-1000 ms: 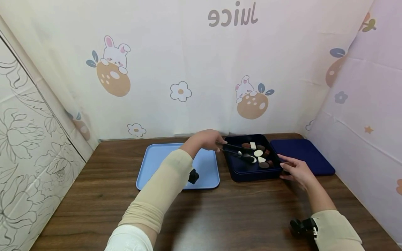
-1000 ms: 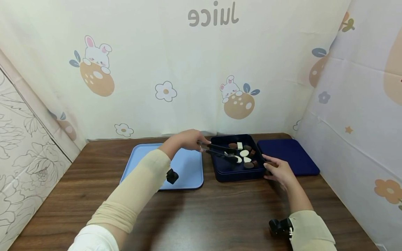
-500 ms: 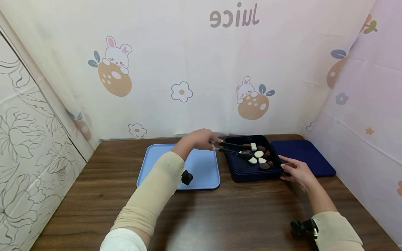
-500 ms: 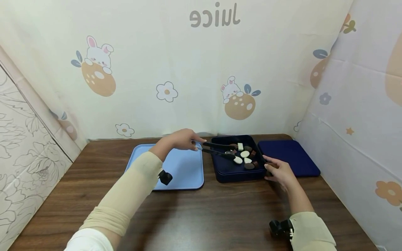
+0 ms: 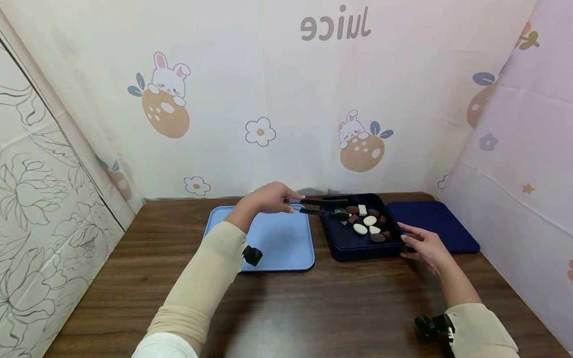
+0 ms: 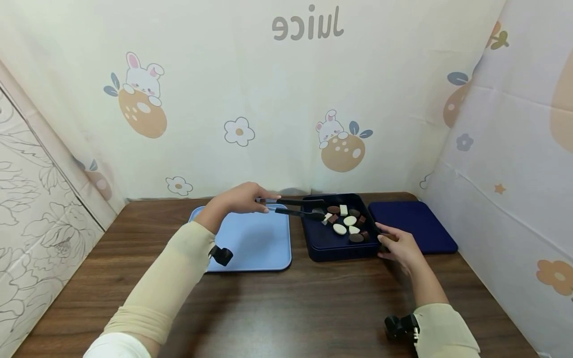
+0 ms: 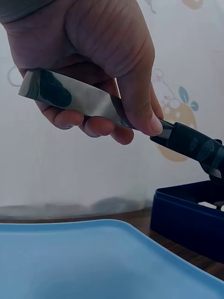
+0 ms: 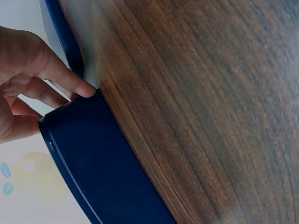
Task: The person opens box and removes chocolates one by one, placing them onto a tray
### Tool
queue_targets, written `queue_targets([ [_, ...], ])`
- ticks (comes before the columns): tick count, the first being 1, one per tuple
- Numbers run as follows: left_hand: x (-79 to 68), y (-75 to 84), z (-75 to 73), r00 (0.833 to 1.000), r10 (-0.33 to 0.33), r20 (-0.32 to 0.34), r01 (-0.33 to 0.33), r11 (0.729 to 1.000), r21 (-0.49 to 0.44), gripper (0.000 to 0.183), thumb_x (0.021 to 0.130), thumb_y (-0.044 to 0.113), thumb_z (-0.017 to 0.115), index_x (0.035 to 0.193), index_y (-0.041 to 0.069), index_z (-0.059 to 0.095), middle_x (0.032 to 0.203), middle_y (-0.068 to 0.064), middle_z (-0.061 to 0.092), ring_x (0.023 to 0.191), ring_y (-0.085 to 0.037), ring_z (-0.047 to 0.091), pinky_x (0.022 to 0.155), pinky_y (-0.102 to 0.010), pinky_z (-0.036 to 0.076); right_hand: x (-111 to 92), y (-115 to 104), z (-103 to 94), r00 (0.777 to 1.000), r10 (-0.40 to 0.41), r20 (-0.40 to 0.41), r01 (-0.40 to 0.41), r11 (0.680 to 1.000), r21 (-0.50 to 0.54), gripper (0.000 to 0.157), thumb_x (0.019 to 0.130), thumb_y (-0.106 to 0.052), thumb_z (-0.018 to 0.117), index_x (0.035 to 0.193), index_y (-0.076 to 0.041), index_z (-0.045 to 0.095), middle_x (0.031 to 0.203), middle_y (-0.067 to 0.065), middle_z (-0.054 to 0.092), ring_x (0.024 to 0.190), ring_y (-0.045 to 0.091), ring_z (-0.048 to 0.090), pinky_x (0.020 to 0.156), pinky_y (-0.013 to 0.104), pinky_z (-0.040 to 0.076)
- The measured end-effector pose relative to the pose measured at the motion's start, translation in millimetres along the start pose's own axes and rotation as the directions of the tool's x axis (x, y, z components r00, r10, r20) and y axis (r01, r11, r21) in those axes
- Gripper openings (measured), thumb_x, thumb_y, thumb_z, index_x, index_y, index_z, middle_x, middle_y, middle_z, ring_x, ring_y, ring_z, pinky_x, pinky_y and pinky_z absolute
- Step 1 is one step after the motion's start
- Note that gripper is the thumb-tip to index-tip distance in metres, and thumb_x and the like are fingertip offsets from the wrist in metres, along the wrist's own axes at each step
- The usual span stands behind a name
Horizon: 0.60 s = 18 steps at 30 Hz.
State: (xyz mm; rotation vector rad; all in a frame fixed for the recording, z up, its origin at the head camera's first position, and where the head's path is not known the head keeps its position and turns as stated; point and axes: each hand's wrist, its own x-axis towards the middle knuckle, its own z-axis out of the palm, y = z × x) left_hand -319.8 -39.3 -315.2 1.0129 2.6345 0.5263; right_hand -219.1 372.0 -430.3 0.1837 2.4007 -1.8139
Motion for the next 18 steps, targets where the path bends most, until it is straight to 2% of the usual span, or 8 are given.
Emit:
queue_targets([
  [4,-10.2,-8.2,-0.6,1.000,-0.006,-0.012,0.006,1.000,-0.028,0.048,0.093,0.015,0.068,0.140,0.020,0.056,0.124,-0.003,0.065,0.090,-0.016,0.056,0.075,-0.030,0.048,-0.2,0.1,0.2,1.000,-0.003,-0.003,0.003,1.000,-0.008,0.057,0.104,-0.014,0.048,0.153,-0.001,0.022,0.149,0.035,0.024,0.129,0.044,0.032,0.084,0.040,0.054],
  [11,-27.0,-22.2,-0.4,0.999,-0.021,-0.030,0.020,0.999,-0.035,0.047,0.093,0.015,0.068,0.139,0.019,0.057,0.098,0.002,0.067,0.085,-0.016,0.055,0.073,-0.030,0.047,-0.4,-0.3,0.3,1.000,0.006,-0.009,-0.007,1.000,-0.021,0.057,0.104,-0.016,0.049,0.153,-0.002,0.024,0.149,0.034,0.025,0.127,0.040,0.037,0.084,0.039,0.054],
  [18,-40.1,-38.3,2.0,0.999,-0.038,-0.032,0.037,0.999,-0.039,0.048,0.093,0.015,0.068,0.140,0.019,0.056,0.088,0.002,0.064,0.080,-0.017,0.053,0.069,-0.030,0.046,-1.4,-0.9,0.0,1.000,0.005,-0.005,-0.005,1.000,-0.017,0.057,0.104,-0.015,0.048,0.153,-0.002,0.023,0.150,0.034,0.023,0.129,0.041,0.034,0.084,0.039,0.054],
])
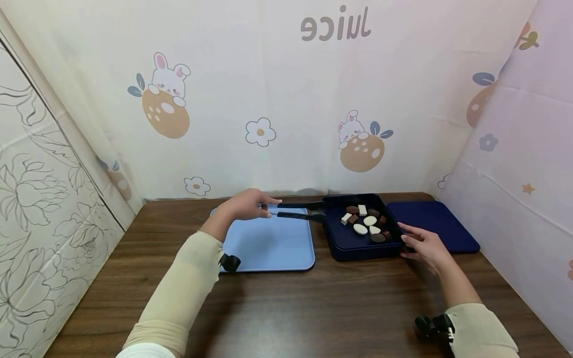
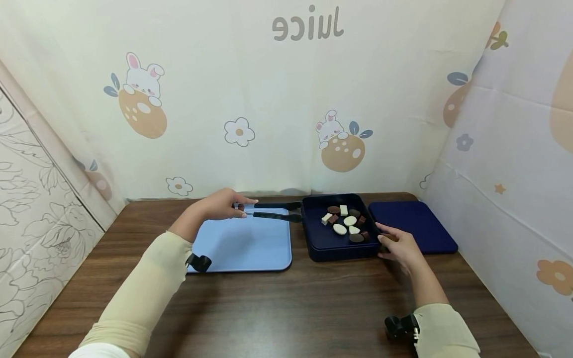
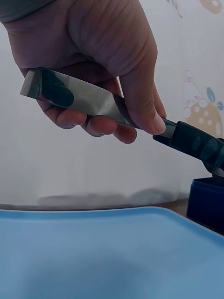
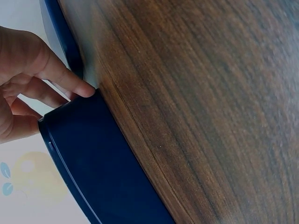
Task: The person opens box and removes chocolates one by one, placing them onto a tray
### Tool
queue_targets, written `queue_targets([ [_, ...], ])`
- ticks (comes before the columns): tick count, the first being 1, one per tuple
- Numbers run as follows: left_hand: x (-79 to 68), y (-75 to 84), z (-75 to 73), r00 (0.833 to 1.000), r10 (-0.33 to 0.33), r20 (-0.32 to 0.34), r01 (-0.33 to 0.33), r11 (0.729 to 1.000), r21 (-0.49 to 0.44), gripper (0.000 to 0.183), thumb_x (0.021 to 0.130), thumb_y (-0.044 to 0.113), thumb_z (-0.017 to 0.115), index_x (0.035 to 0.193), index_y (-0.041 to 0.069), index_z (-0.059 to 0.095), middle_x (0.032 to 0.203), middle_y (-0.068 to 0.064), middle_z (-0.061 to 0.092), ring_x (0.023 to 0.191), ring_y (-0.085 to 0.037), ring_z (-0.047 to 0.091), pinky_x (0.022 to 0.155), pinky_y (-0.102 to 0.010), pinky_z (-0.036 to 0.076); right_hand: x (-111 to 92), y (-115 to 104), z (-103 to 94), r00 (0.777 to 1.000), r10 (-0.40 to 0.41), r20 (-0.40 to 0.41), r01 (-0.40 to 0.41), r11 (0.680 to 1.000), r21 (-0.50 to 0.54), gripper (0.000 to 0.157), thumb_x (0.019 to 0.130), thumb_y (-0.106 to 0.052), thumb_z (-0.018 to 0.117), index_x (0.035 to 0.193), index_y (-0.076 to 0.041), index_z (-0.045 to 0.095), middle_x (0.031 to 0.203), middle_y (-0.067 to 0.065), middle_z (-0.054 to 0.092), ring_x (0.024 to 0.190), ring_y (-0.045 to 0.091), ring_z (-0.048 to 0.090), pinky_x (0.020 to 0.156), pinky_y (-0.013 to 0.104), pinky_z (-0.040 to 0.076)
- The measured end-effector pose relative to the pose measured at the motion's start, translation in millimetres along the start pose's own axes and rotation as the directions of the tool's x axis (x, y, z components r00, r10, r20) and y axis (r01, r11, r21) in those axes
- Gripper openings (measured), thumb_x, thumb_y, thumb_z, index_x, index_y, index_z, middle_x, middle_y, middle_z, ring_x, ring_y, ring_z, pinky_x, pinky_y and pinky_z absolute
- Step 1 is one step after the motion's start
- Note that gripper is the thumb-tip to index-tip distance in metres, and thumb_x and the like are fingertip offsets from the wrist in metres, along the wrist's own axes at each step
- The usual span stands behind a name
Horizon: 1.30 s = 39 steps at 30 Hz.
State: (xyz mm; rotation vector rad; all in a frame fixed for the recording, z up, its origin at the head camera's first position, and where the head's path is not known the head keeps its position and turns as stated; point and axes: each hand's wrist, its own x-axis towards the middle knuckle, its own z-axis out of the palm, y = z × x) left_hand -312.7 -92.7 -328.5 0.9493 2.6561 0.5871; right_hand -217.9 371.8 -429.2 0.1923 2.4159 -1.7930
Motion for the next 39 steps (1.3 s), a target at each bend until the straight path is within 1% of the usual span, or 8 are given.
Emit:
queue_targets([
  [7,-10.5,-12.9,1.0,0.999,-0.043,-0.027,0.042,0.998,-0.038,0.048,0.092,0.015,0.069,0.139,0.018,0.057,0.089,0.000,0.063,0.078,-0.018,0.055,0.069,-0.031,0.048,-0.1,0.2,0.8,1.000,-0.007,0.000,0.007,1.000,0.004,0.057,0.103,-0.014,0.048,0.153,-0.001,0.023,0.149,0.035,0.024,0.130,0.044,0.031,0.084,0.039,0.054],
  [11,-14.0,-17.7,1.5,0.997,-0.058,-0.054,0.057,0.998,-0.028,0.047,0.092,0.015,0.070,0.138,0.016,0.058,0.087,-0.001,0.062,0.078,-0.019,0.054,0.068,-0.031,0.047,-0.2,1.3,0.1,1.000,-0.012,-0.001,0.012,1.000,-0.001,0.057,0.103,-0.015,0.049,0.152,-0.001,0.024,0.149,0.035,0.024,0.130,0.044,0.032,0.083,0.039,0.054],
  [19,-15.6,-23.5,6.7,0.991,-0.100,-0.085,0.100,0.995,-0.004,0.046,0.090,0.013,0.072,0.135,0.014,0.061,0.083,-0.001,0.062,0.074,-0.018,0.052,0.066,-0.032,0.046,-0.4,0.7,-0.1,1.000,-0.018,0.012,0.017,1.000,0.008,0.057,0.104,-0.015,0.048,0.153,-0.001,0.022,0.150,0.036,0.022,0.134,0.049,0.026,0.084,0.039,0.054],
  [23,-15.4,-27.1,10.4,0.989,-0.117,-0.095,0.119,0.993,0.019,0.046,0.090,0.014,0.072,0.135,0.016,0.061,0.081,0.000,0.061,0.073,-0.018,0.051,0.065,-0.032,0.045,-1.6,-0.2,-0.1,1.000,-0.023,0.016,0.023,1.000,-0.001,0.057,0.104,-0.016,0.048,0.152,0.000,0.022,0.150,0.036,0.022,0.134,0.049,0.026,0.084,0.039,0.054],
  [27,-14.2,-31.7,15.3,0.985,-0.144,-0.097,0.147,0.989,0.022,0.047,0.091,0.015,0.071,0.136,0.017,0.060,0.084,0.001,0.063,0.073,-0.017,0.052,0.065,-0.032,0.046,-1.6,-0.2,-0.2,1.000,-0.028,0.013,0.028,1.000,-0.011,0.057,0.104,-0.016,0.048,0.152,0.000,0.023,0.150,0.036,0.023,0.134,0.048,0.028,0.084,0.039,0.054],
  [31,-11.1,-37.1,21.5,0.982,-0.160,-0.104,0.162,0.987,0.018,0.046,0.092,0.015,0.070,0.137,0.017,0.059,0.097,-0.002,0.068,0.074,-0.017,0.055,0.067,-0.032,0.047,-0.9,0.8,-0.3,1.000,-0.022,-0.002,0.022,1.000,-0.020,0.056,0.104,-0.016,0.049,0.152,-0.001,0.024,0.148,0.035,0.026,0.130,0.044,0.034,0.084,0.039,0.054],
  [35,-7.4,-42.0,27.5,0.977,-0.185,-0.110,0.187,0.982,0.008,0.047,0.092,0.017,0.069,0.138,0.018,0.058,0.113,-0.007,0.067,0.079,-0.017,0.056,0.072,-0.034,0.048,0.2,2.5,-0.1,1.000,-0.024,-0.008,0.024,0.999,-0.025,0.057,0.103,-0.017,0.050,0.152,-0.002,0.025,0.147,0.035,0.028,0.122,0.032,0.046,0.084,0.039,0.054],
  [39,-3.5,-45.3,32.1,0.972,-0.209,-0.111,0.211,0.977,0.006,0.047,0.093,0.018,0.068,0.139,0.021,0.057,0.115,-0.007,0.066,0.080,-0.018,0.056,0.071,-0.034,0.047,0.9,3.3,-0.1,1.000,-0.029,-0.011,0.029,0.999,-0.022,0.057,0.103,-0.018,0.051,0.152,-0.001,0.026,0.146,0.035,0.030,0.112,0.020,0.051,0.083,0.039,0.054],
])
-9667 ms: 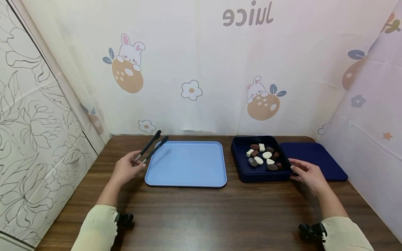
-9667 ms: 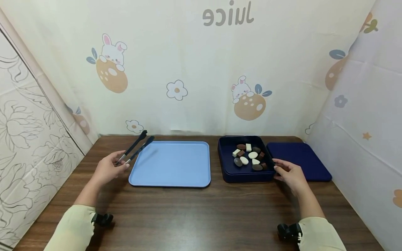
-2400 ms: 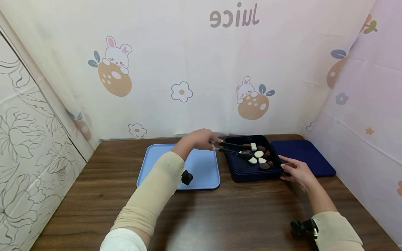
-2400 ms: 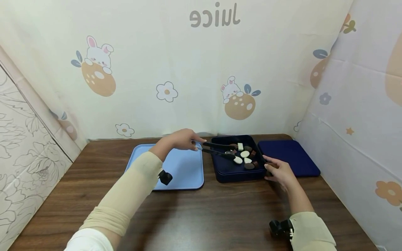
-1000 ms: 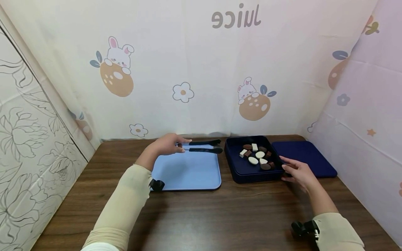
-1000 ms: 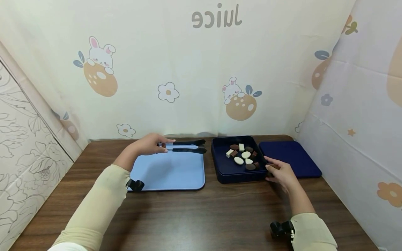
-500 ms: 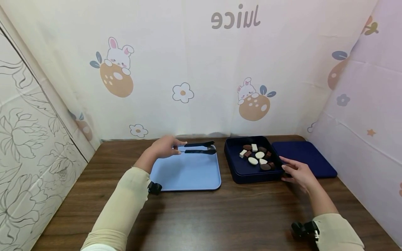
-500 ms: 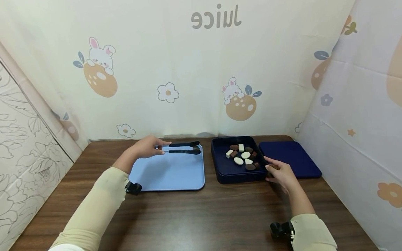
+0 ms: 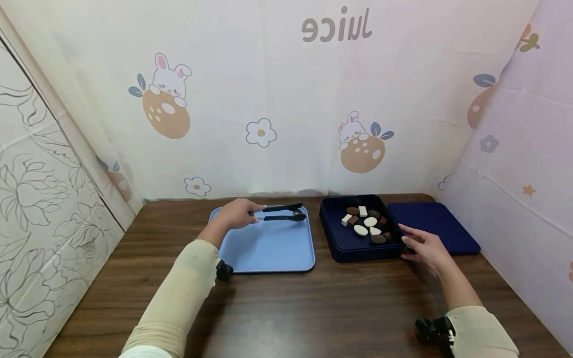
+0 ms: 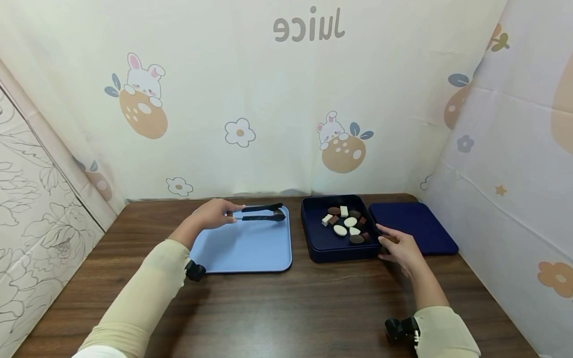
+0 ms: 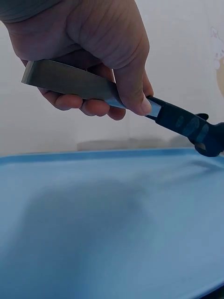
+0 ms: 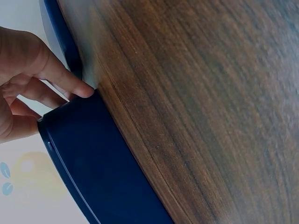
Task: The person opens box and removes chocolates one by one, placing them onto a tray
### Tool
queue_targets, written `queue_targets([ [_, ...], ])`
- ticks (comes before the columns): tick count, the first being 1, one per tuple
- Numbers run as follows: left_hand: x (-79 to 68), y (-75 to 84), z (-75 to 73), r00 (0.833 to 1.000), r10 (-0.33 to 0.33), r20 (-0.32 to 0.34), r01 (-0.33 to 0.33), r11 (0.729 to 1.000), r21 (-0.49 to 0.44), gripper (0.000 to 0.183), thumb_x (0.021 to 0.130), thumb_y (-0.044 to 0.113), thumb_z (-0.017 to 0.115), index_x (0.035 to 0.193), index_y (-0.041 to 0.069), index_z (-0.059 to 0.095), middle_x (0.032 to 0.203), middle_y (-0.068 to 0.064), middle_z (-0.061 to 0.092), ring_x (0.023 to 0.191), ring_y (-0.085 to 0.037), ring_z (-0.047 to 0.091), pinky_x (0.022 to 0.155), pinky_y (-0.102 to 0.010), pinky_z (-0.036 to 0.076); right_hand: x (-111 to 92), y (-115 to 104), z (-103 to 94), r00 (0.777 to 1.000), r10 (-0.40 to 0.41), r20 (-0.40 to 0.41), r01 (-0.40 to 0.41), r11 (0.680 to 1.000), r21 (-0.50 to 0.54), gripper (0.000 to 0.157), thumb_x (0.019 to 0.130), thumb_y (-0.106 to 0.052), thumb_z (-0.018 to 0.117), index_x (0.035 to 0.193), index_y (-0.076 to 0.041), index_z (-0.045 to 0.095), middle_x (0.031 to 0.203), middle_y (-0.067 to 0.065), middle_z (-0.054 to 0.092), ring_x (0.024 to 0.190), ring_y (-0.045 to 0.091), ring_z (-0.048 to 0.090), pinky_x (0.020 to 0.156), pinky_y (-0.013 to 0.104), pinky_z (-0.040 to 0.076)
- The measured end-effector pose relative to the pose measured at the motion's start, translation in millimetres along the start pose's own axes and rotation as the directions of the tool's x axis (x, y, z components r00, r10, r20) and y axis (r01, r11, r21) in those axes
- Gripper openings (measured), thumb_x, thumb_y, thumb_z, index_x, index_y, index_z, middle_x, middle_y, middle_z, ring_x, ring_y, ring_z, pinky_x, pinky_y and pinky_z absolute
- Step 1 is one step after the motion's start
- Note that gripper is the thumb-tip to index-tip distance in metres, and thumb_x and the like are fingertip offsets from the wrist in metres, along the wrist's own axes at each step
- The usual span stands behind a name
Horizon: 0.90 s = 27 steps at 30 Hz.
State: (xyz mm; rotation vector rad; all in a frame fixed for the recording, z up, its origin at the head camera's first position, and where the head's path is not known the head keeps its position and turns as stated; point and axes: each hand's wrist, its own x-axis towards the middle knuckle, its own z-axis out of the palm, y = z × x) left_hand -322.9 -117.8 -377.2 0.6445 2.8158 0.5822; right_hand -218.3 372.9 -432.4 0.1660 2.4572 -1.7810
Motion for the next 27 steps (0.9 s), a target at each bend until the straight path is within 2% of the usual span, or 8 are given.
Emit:
queue_targets([
  [6,4.1,-0.1,3.6,1.000,-0.026,0.002,0.026,0.999,0.020,0.048,0.094,0.020,0.067,0.140,0.024,0.056,0.101,0.000,0.066,0.076,-0.017,0.054,0.064,-0.032,0.044,-0.3,0.0,-0.1,1.000,-0.002,0.004,0.002,1.000,-0.002,0.057,0.103,-0.018,0.050,0.152,-0.002,0.026,0.147,0.035,0.030,0.109,0.014,0.053,0.083,0.039,0.054],
  [9,5.7,0.2,4.2,1.000,-0.026,0.010,0.026,0.999,0.019,0.048,0.095,0.020,0.066,0.141,0.024,0.054,0.095,0.001,0.064,0.073,-0.016,0.054,0.063,-0.032,0.043,-0.8,-1.1,0.5,1.000,-0.002,0.005,0.002,1.000,-0.003,0.057,0.103,-0.018,0.050,0.152,-0.001,0.026,0.147,0.034,0.030,0.116,0.023,0.051,0.083,0.038,0.054],
  [14,8.0,-0.6,5.1,0.999,-0.024,0.022,0.024,1.000,0.006,0.049,0.095,0.019,0.065,0.142,0.022,0.053,0.088,0.000,0.063,0.071,-0.017,0.052,0.062,-0.032,0.042,-1.1,-2.6,1.4,1.000,-0.009,0.004,0.009,1.000,0.000,0.056,0.104,-0.016,0.049,0.152,-0.001,0.025,0.146,0.035,0.029,0.127,0.040,0.038,0.083,0.039,0.054],
  [18,10.1,-2.1,6.6,0.999,-0.021,0.030,0.021,1.000,-0.007,0.049,0.095,0.018,0.065,0.142,0.019,0.053,0.088,-0.001,0.063,0.072,-0.017,0.052,0.065,-0.032,0.042,-1.2,-2.3,0.7,1.000,-0.015,0.007,0.015,1.000,-0.008,0.056,0.104,-0.016,0.047,0.153,-0.002,0.024,0.147,0.034,0.028,0.130,0.044,0.034,0.083,0.039,0.054],
  [27,12.7,-2.6,10.0,0.999,-0.030,0.015,0.030,0.998,-0.055,0.049,0.093,0.015,0.068,0.140,0.016,0.056,0.104,-0.006,0.067,0.087,-0.018,0.058,0.076,-0.036,0.049,-2.3,-3.0,0.8,1.000,-0.022,0.012,0.022,1.000,-0.015,0.057,0.104,-0.017,0.047,0.153,-0.002,0.023,0.147,0.035,0.027,0.132,0.047,0.031,0.083,0.039,0.054],
])
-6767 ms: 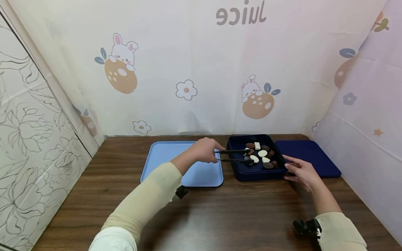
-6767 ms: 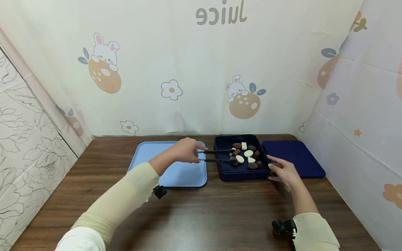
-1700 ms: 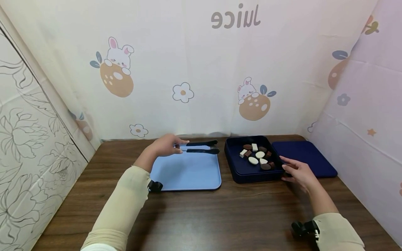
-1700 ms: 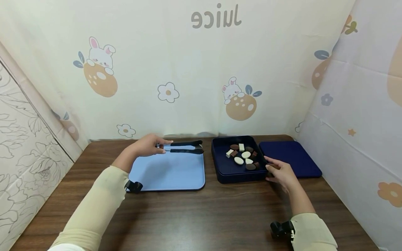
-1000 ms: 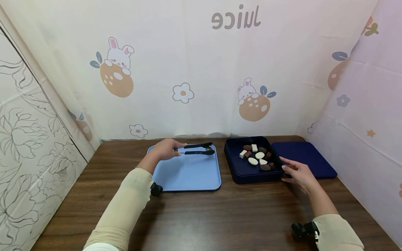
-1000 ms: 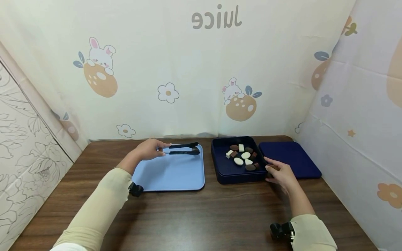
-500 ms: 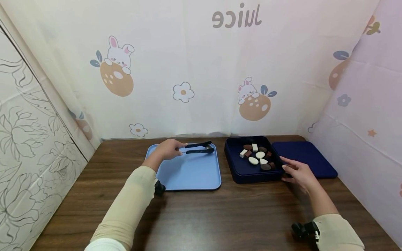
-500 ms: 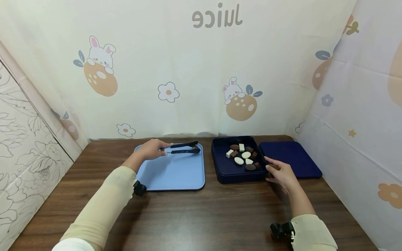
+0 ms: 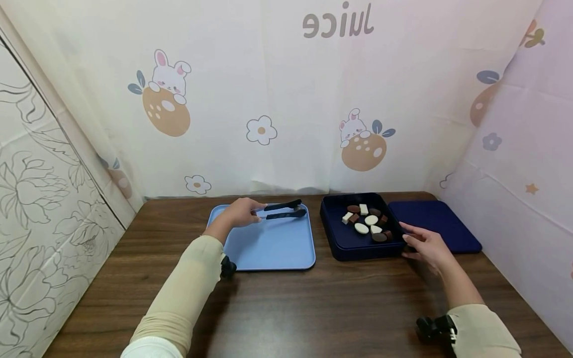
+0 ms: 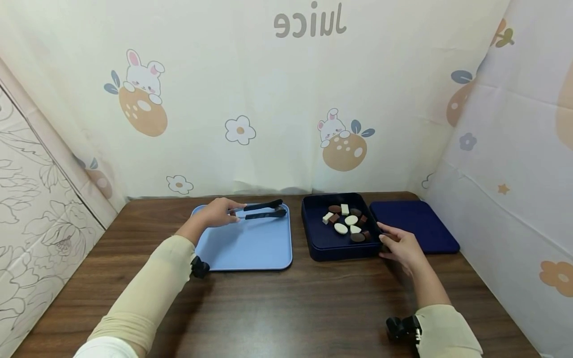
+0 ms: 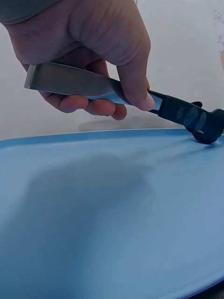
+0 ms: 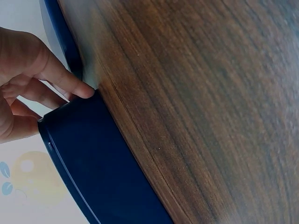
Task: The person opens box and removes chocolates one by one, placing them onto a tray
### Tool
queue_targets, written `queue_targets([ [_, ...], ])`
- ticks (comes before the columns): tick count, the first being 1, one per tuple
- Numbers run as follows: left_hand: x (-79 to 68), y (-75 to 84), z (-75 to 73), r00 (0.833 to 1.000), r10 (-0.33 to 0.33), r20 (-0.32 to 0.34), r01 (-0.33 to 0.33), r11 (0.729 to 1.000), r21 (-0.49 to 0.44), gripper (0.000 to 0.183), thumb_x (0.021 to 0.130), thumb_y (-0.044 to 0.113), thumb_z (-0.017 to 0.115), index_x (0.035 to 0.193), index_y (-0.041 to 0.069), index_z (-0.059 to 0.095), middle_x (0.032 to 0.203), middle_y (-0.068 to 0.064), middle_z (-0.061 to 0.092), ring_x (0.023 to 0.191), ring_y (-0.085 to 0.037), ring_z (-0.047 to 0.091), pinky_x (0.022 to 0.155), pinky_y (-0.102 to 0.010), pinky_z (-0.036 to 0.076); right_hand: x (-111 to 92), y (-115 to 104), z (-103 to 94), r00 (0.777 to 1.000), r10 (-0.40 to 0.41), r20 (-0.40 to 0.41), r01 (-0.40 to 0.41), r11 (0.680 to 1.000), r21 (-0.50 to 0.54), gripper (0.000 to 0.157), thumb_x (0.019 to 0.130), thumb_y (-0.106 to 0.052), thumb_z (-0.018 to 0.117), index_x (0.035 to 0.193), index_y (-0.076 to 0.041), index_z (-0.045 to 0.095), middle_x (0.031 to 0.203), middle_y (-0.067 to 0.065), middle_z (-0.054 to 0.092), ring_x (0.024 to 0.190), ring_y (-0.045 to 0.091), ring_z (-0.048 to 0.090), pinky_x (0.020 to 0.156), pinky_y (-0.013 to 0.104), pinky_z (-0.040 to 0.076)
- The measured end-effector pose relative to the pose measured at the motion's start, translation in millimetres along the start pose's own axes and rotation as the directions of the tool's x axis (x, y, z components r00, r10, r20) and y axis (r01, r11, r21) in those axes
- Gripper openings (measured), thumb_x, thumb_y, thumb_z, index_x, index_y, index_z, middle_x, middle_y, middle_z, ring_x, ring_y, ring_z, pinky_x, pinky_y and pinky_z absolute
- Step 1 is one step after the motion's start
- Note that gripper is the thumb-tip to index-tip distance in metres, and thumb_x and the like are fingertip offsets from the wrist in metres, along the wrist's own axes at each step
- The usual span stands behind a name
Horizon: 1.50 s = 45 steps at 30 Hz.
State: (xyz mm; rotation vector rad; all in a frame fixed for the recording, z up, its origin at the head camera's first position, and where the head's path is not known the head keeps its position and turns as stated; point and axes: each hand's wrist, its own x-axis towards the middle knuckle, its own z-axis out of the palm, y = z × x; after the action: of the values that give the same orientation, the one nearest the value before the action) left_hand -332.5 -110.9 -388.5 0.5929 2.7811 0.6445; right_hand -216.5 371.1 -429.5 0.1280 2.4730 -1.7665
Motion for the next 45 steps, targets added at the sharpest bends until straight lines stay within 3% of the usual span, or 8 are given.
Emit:
queue_targets([
  [19,-1.3,-8.1,-3.0,0.999,-0.052,-0.016,0.049,0.989,-0.143,0.051,0.090,0.020,0.072,0.139,0.021,0.057,0.100,-0.006,0.065,0.085,-0.020,0.058,0.073,-0.034,0.050,0.6,-0.8,-0.3,1.000,0.012,-0.002,-0.012,1.000,0.017,0.057,0.104,-0.016,0.048,0.153,-0.002,0.023,0.147,0.035,0.026,0.131,0.047,0.031,0.084,0.039,0.054],
  [25,-3.7,-5.2,-1.9,1.000,-0.019,-0.003,0.019,0.984,-0.178,0.051,0.091,0.019,0.071,0.140,0.016,0.057,0.097,-0.006,0.064,0.083,-0.021,0.057,0.072,-0.034,0.050,0.8,-0.6,-0.4,1.000,0.003,-0.006,-0.003,1.000,-0.003,0.057,0.104,-0.017,0.048,0.153,-0.001,0.024,0.146,0.035,0.028,0.128,0.042,0.038,0.083,0.039,0.054],
  [38,-9.6,10.9,1.3,0.999,0.045,0.000,-0.044,0.980,-0.196,0.049,0.091,0.021,0.072,0.138,0.017,0.059,0.087,-0.003,0.063,0.073,-0.019,0.059,0.065,-0.031,0.051,1.3,1.0,0.2,1.000,0.002,-0.006,-0.002,1.000,0.018,0.056,0.104,-0.016,0.048,0.153,-0.001,0.024,0.146,0.035,0.027,0.131,0.047,0.031,0.083,0.039,0.054],
  [45,-9.7,21.5,4.6,0.994,0.103,0.023,-0.094,0.964,-0.249,0.046,0.087,0.021,0.076,0.132,0.020,0.065,0.080,-0.002,0.066,0.077,-0.030,0.064,0.065,-0.031,0.055,0.5,-0.1,-0.4,1.000,0.007,0.007,-0.007,1.000,0.029,0.057,0.104,-0.016,0.047,0.153,-0.001,0.023,0.148,0.034,0.024,0.133,0.047,0.028,0.083,0.038,0.054],
])
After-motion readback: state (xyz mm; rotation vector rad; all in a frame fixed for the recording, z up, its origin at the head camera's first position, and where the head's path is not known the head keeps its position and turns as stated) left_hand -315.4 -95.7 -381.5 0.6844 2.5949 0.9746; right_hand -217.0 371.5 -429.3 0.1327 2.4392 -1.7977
